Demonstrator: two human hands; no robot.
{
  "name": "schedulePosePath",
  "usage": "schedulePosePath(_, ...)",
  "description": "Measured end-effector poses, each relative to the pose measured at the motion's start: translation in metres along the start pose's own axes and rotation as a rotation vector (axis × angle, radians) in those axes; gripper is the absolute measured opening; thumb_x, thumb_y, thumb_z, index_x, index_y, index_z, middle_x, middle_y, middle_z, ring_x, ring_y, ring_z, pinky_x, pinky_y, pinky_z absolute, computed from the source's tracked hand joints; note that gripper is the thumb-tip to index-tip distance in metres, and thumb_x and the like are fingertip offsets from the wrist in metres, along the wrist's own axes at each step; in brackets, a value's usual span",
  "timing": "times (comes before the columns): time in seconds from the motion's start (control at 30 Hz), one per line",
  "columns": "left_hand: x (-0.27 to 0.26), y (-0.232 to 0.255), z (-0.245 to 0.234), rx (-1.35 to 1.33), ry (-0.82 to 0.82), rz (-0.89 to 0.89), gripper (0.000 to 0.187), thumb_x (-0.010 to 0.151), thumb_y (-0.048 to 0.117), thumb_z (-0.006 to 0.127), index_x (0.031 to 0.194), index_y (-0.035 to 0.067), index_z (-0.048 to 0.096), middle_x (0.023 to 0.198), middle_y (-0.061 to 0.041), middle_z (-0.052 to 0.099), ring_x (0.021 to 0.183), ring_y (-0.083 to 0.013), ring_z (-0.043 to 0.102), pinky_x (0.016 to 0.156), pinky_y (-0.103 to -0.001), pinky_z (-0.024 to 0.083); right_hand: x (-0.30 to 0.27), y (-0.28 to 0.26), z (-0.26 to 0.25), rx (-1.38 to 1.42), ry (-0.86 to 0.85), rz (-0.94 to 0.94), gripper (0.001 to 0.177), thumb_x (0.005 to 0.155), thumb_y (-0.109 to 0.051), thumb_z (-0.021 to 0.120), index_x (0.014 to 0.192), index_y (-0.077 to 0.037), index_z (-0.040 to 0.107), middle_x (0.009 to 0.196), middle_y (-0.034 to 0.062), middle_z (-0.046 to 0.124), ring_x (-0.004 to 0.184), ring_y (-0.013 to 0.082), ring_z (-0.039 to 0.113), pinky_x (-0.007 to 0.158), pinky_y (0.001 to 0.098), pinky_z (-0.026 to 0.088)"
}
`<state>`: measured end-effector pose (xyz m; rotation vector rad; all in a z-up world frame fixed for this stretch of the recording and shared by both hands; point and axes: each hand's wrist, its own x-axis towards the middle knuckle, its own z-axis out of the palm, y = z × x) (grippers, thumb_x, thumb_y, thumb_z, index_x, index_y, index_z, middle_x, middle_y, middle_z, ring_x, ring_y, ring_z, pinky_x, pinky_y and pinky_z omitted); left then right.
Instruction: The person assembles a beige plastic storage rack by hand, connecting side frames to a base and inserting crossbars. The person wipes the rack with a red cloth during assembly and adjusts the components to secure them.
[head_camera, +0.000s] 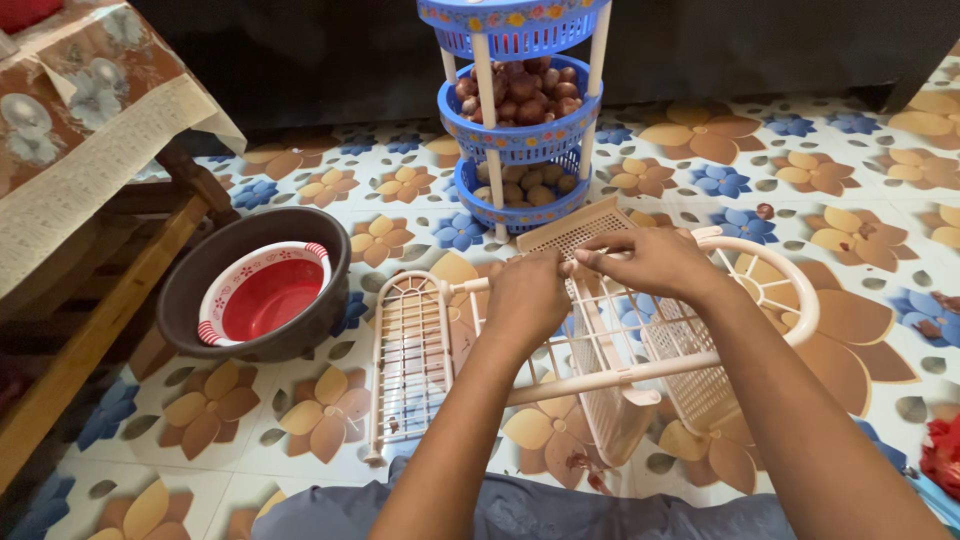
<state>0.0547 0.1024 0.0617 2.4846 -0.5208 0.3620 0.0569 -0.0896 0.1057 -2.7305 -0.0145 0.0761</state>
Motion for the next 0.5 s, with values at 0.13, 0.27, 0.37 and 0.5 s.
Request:
schedulePosePath(0.13,0.0043,0.0064,-0.0042,-0.027,-0.060,-0.091,0.021,0.094,0.025,0.057,0.101,0.015,0.074,0.098,-0.014,0.075,0.099,-0.0373,0.066,0.091,-0.053,0.039,-0.0019,0.0050,-0.0008,0.044,0.013,-0.014,0.067,0.078,-0.078,0.054,0.126,-0.036,0.075,0.104,0.0142,0.079,0.107,0.0318,0.073,0.096,0.0430,0.054)
schedulePosePath(0.27,0.0046,0.0079,-0.0094,-0.049,-0.088,-0.106,0.021,0.093,0.024,0.057,0.100,0.016,0.074,0.100,-0.013,0.075,0.099,-0.0371,0.066,0.090,-0.053,0.039,-0.0035,0.0060,-0.0001,0.040,0.033,-0.039,0.065,0.079,-0.077,0.055,0.124,-0.034,0.077,0.102,0.0145,0.080,0.104,0.0323,0.075,0.095,0.0428,0.055)
schedulePosePath(0.37,0.0008,0.0077,-0.0081,-0.028,-0.064,-0.089,0.020,0.095,0.025,0.056,0.098,0.014,0.073,0.099,-0.013,0.075,0.099,-0.0366,0.067,0.092,-0.053,0.038,-0.0044,0.0059,0.0014,0.030,0.036,-0.039,0.064,0.079,-0.077,0.056,0.122,-0.035,0.078,0.101,0.0145,0.080,0.104,0.0327,0.075,0.095,0.0422,0.056)
schedulePosePath(0.5,-0.0031,0.0062,-0.0026,0.019,-0.017,-0.054,0.019,0.094,0.025,0.057,0.097,0.013,0.072,0.096,-0.013,0.075,0.099,-0.0363,0.067,0.092,-0.052,0.039,-0.0035,0.0083,0.0043,0.061,0.060,-0.049,0.064,0.078,-0.077,0.058,0.121,-0.035,0.079,0.103,0.0115,0.080,0.103,0.0321,0.075,0.095,0.0415,0.055)
